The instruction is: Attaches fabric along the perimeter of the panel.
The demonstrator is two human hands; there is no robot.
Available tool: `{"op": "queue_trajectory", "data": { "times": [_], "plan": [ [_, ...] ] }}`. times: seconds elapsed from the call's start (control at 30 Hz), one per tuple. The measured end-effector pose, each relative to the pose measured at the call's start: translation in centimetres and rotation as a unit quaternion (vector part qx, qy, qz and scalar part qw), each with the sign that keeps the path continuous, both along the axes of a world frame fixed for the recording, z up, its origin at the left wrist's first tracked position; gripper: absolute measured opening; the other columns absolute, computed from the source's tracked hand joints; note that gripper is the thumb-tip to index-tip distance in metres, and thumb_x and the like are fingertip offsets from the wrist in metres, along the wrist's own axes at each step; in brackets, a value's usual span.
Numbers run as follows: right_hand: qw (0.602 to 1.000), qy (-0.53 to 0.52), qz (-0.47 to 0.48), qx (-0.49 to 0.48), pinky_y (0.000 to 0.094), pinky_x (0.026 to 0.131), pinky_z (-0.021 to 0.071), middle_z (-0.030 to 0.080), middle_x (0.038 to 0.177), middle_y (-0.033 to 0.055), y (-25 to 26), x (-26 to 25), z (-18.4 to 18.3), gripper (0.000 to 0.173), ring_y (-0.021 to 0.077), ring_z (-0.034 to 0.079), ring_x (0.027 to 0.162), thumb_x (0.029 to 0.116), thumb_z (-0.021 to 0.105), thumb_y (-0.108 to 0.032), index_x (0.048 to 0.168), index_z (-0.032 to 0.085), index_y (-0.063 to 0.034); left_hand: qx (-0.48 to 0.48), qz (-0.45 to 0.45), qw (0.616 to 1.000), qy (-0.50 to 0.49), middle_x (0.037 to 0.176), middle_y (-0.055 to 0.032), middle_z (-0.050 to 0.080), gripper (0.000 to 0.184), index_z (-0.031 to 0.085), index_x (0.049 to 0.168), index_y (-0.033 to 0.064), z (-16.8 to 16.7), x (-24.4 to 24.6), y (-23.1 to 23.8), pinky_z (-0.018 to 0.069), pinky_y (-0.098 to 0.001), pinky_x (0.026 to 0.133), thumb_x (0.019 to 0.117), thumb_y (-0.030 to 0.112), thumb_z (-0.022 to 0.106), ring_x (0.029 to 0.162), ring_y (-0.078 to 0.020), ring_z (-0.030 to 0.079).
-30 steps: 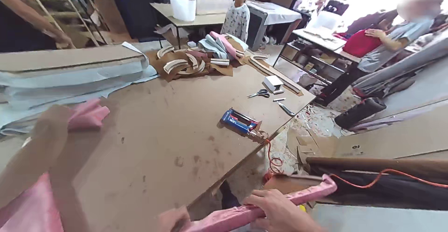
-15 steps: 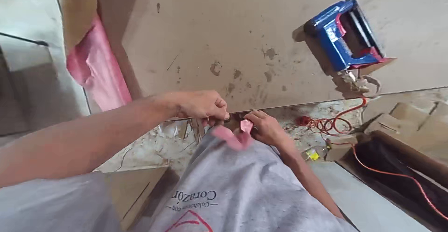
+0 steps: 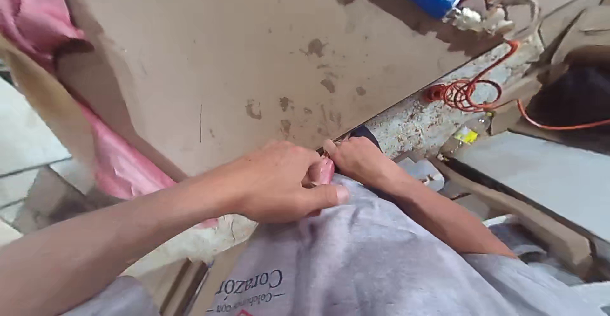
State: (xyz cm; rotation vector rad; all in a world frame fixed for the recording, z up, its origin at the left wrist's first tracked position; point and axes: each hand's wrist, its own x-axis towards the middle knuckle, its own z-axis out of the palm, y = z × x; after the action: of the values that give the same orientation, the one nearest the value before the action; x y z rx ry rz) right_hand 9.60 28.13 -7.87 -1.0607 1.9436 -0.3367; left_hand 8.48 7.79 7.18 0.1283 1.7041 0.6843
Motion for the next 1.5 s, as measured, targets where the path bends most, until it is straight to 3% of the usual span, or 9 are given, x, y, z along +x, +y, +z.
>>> {"op": "queue_trajectory", "data": {
  "times": [0.2,0.37,0.5,0.67,0.8,0.9,1.1,1.33,1.5],
  "plan": [
    [0.997,0.024,-0.053,0.048,0.0572,0.073,0.0531,0.066,0.082,0.0199,-1.8,1.5,0.9,0.021,0.0430,0.070,0.085,0.1005,0.047,-0.012,0.115,0.055,0.0005,-0.067,-0.064,0.996,0.004,0.073,0.0062,0.065,0.017,0.072,0.093,0.0213,-0.1,-1.4,0.1,0.0522,-0.0360,0.059,0.0981,0.031,0.059,0.064,-0.0071,0.062],
    [0.996,0.048,-0.072,-0.005,0.0570,0.076,0.0533,0.067,0.084,0.0210,-1.6,3.0,0.3,0.017,0.0421,0.070,0.085,0.1003,0.047,-0.006,0.110,0.059,-0.0003,-0.143,-0.183,0.972,-0.029,0.079,-0.0001,0.069,0.047,0.073,0.097,0.0175,-1.2,-1.1,1.0,0.0541,-0.0511,0.072,0.0932,0.063,0.059,0.078,-0.0185,0.067],
    [0.972,0.121,-0.117,-0.162,0.0500,0.078,0.0547,0.067,0.106,0.0170,-0.4,3.9,0.3,0.024,0.0368,0.067,0.099,0.1013,0.048,-0.005,0.110,0.070,-0.0074,-0.093,-0.228,0.968,0.041,0.086,0.0023,0.068,0.036,0.070,0.103,0.0190,0.0,-0.7,0.9,0.0545,-0.0471,0.072,0.0933,0.053,0.064,0.080,-0.0155,0.066],
    [0.934,-0.112,-0.082,-0.330,0.0481,0.117,0.0417,0.062,0.145,0.0058,-0.4,1.9,-1.7,0.051,0.0245,0.053,0.139,0.0889,0.061,-0.005,0.139,0.063,-0.0154,-0.097,-0.148,0.984,-0.036,0.072,0.0035,0.066,0.026,0.070,0.096,0.0162,0.2,-1.1,-0.1,0.0566,-0.0368,0.061,0.0972,0.042,0.068,0.062,-0.0094,0.064],
    [0.855,-0.324,-0.104,-0.392,0.0368,0.095,0.0522,0.068,0.117,0.0098,-0.9,1.6,-2.9,0.042,0.0158,0.064,0.109,0.0876,0.058,-0.013,0.128,0.066,-0.0053,-0.038,-0.019,0.992,-0.120,0.064,0.0019,0.063,0.026,0.068,0.083,0.0116,-0.3,-0.9,-1.8,0.0477,-0.0284,0.052,0.1039,0.022,0.056,0.055,-0.0068,0.058],
    [0.794,-0.397,-0.122,-0.445,0.0261,0.093,0.0501,0.065,0.114,0.0050,-0.7,1.9,-2.9,0.043,0.0075,0.059,0.108,0.0979,0.056,-0.034,0.125,0.066,-0.0026,0.055,0.019,0.996,-0.072,0.094,0.0055,0.066,0.016,0.071,0.098,0.0177,0.4,0.1,-2.9,0.0567,-0.0246,0.063,0.0976,0.018,0.054,0.076,-0.0026,0.064],
    [0.769,-0.415,-0.139,-0.466,0.0274,0.097,0.0516,0.068,0.120,0.0080,-0.9,2.1,-1.4,0.035,0.0099,0.062,0.113,0.1021,0.055,-0.024,0.125,0.069,-0.0012,0.191,0.060,0.972,0.124,0.106,0.0056,0.068,0.042,0.070,0.115,0.0128,1.8,3.6,-4.9,0.0574,-0.0245,0.085,0.1045,0.047,0.047,0.099,-0.0020,0.064],
    [0.757,-0.463,-0.116,-0.445,0.0171,0.077,0.0515,0.066,0.102,0.0019,-3.0,0.7,1.2,0.027,0.0016,0.061,0.090,0.0996,0.055,-0.012,0.119,0.068,-0.0003,0.135,0.202,0.955,0.172,0.113,0.0031,0.067,0.060,0.052,0.137,0.0088,2.4,7.0,-5.0,0.0596,-0.0257,0.078,0.0956,0.050,0.064,0.094,-0.0066,0.067],
    [0.715,-0.480,-0.119,-0.495,0.0197,0.075,0.0542,0.068,0.099,0.0053,-4.1,0.7,1.4,0.012,0.0052,0.064,0.092,0.0956,0.066,-0.008,0.089,0.072,0.0006,0.016,0.113,0.944,0.311,0.089,0.0060,0.068,0.054,0.066,0.118,0.0103,3.9,8.2,-2.1,0.0563,-0.0273,0.073,0.0917,0.058,0.065,0.082,-0.0038,0.064]
  ]
}}
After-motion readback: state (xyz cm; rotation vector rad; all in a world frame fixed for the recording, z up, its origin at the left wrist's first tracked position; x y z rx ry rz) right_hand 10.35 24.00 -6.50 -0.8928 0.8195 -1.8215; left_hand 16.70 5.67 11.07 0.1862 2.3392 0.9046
